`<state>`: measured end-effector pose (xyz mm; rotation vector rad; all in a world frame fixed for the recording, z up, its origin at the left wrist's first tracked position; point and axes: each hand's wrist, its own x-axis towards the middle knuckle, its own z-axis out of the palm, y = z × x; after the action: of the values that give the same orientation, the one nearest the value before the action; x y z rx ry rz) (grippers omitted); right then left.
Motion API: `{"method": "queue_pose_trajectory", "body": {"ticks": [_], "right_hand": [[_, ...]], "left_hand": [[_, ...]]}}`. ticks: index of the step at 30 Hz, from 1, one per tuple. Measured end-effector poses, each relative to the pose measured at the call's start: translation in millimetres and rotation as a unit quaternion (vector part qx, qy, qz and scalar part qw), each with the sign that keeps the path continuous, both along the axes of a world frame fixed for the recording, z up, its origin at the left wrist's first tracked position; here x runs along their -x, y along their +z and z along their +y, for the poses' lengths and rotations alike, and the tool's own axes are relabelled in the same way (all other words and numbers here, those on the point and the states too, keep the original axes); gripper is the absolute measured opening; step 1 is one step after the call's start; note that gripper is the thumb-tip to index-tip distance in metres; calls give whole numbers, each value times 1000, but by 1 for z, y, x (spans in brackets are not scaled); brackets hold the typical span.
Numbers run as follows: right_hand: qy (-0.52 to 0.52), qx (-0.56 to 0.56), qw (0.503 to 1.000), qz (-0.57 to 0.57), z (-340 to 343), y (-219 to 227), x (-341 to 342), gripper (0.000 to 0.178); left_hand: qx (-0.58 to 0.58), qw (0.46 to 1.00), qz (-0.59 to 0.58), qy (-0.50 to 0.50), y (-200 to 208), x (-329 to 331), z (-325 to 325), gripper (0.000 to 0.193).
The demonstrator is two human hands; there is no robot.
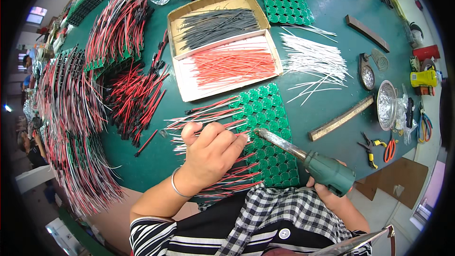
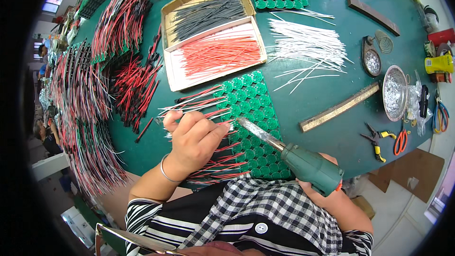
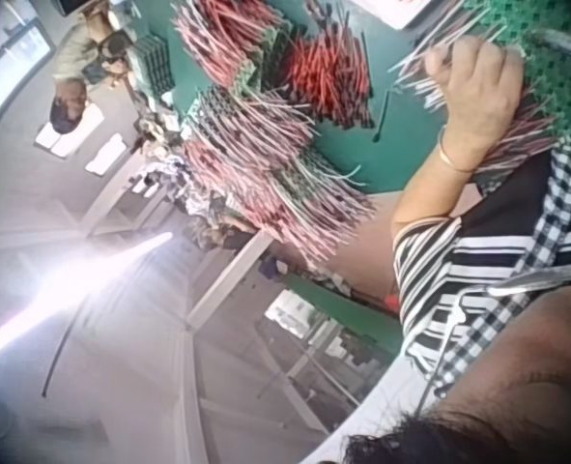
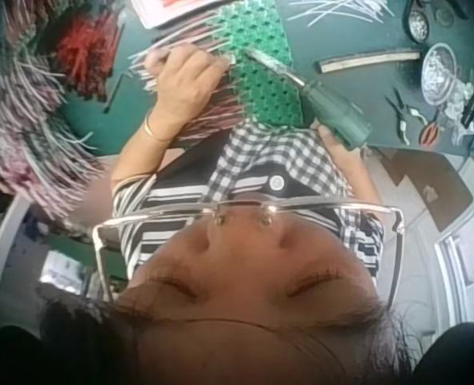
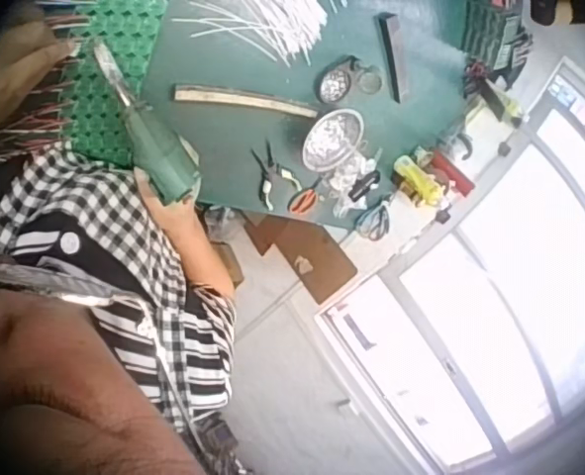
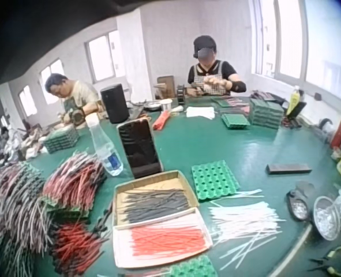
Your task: The person secures wires to circuit boards using a hot glue gun.
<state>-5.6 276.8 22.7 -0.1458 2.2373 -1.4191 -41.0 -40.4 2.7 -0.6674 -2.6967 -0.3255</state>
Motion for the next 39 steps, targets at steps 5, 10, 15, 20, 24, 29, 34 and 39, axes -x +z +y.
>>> {"method": "queue_pose_trajectory", "body": {"ticks": [5,10,15,20,24,29,34,39], "right_hand": [[3,22,1000,5,-1,0,1,23],[34,24,997,72,3,-9,-3,34],[46,25,994,94,1,-11,-1,30],[60,10,991,115,-4,-7,5,25],[76,14,986,149,-6,-3,9,28],[40,21,989,139,-6,-7,1,34],[34,17,989,141,-5,-6,-3,37],[77,-31,975,204,-6,6,-3,26]], "left_hand": [[-9,1000,-1,2,0,-1,3,14],[-7,1000,-6,6,0,0,3,14],[-9,1000,-9,5,-1,1,4,14],[-8,1000,-9,7,-1,0,4,14],[-7,1000,-10,6,-1,1,5,12],[2,1000,-7,0,-2,-1,4,12],[11,1000,-1,9,-3,-2,5,11],[-2,1000,13,7,2,-4,7,13]]}}
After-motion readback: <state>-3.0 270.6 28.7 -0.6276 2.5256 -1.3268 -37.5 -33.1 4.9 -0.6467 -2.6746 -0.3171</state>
